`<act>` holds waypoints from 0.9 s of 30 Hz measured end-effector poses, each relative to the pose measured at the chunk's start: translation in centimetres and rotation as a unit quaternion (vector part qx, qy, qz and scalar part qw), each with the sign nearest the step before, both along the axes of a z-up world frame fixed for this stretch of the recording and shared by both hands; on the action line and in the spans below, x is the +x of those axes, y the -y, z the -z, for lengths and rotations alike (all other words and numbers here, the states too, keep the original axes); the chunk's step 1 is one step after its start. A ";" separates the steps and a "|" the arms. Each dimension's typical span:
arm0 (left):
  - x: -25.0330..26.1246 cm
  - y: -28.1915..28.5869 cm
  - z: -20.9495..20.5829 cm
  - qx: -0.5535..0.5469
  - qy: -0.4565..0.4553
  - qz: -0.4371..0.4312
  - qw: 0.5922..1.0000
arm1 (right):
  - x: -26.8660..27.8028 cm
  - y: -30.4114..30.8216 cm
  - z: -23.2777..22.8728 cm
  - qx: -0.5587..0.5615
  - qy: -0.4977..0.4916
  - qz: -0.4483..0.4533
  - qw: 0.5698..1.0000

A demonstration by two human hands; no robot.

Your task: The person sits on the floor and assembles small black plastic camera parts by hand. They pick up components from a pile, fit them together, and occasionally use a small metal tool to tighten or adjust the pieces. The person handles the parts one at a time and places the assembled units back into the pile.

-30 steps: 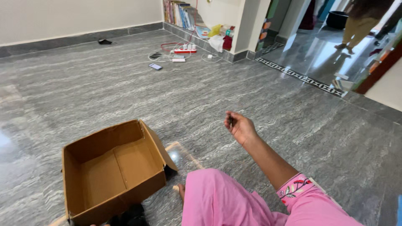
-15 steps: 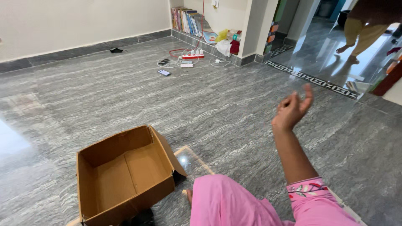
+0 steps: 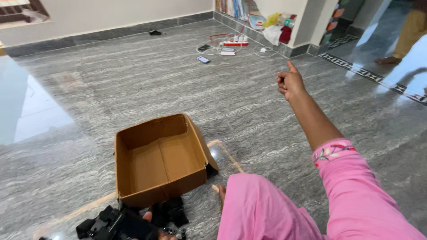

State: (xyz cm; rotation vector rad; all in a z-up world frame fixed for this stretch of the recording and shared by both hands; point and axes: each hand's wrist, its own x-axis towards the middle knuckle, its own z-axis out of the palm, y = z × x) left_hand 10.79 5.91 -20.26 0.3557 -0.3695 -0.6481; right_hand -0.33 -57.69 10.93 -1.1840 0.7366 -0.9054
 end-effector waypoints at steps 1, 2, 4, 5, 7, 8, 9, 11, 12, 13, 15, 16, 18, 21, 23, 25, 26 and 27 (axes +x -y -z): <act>0.0 0.4 -0.3 -0.011 0.007 0.003 1.000 | 1.6 2.1 0.0 0.007 -0.009 0.011 1.000; -0.2 0.5 -0.7 -0.015 0.014 0.007 1.000 | 2.7 3.8 0.0 0.015 -0.020 0.021 0.999; -1.3 0.3 -1.6 -0.022 0.026 0.017 0.999 | 4.0 6.0 -0.2 0.002 -0.024 0.080 0.997; -2.1 -0.2 -2.2 -0.012 0.029 0.015 0.999 | 4.5 6.4 -0.3 -0.006 -0.019 0.090 0.996; -2.5 0.1 -4.6 0.038 0.026 -0.011 0.999 | 6.2 5.4 -0.6 -0.038 -0.036 0.069 0.996; -2.7 0.2 -6.1 0.106 -0.006 -0.039 0.994 | 7.2 4.9 -0.6 -0.063 -0.059 0.036 0.996; -3.1 0.1 -7.8 0.173 -0.039 -0.065 0.982 | 8.5 4.0 -0.3 -0.089 -0.081 0.003 0.993; -4.0 0.8 -11.2 0.242 -0.079 -0.123 0.959 | 11.3 -0.1 1.0 -0.127 -0.127 -0.073 0.981; -4.6 1.1 -12.9 0.250 -0.086 -0.153 0.952 | 12.4 -3.0 2.2 -0.152 -0.147 -0.125 0.969; -5.2 1.6 -14.6 0.258 -0.093 -0.183 0.944 | 12.8 -6.3 3.3 -0.176 -0.166 -0.176 0.954; -7.0 2.6 -17.6 0.256 -0.143 -0.241 0.925 | 12.6 -13.9 5.6 -0.192 -0.227 -0.269 0.916; -7.5 3.4 -18.8 0.251 -0.167 -0.276 0.913 | 12.0 -17.8 6.5 -0.202 -0.218 -0.349 0.889; -7.9 3.8 -21.1 0.214 -0.160 -0.301 0.915 | 10.0 -25.5 7.5 -0.201 -0.285 -0.427 0.834; -8.0 3.7 -22.9 0.168 -0.125 -0.325 0.922 | 6.3 -33.7 8.5 -0.189 -0.197 -0.606 0.747; -8.6 3.4 -22.9 0.140 -0.126 -0.327 0.926 | 4.5 -37.0 8.9 -0.224 -0.176 -0.642 0.712; -8.0 3.4 -23.1 0.097 -0.126 -0.325 0.932 | 3.8 -39.1 8.6 -0.322 -0.157 -0.630 0.689; -7.9 3.3 -23.0 0.099 -0.112 -0.327 0.933 | 3.7 -39.9 8.8 -0.329 -0.170 -0.624 0.688; -7.8 3.4 -22.8 0.100 -0.099 -0.329 0.934 | 3.6 -40.6 9.0 -0.337 -0.184 -0.618 0.686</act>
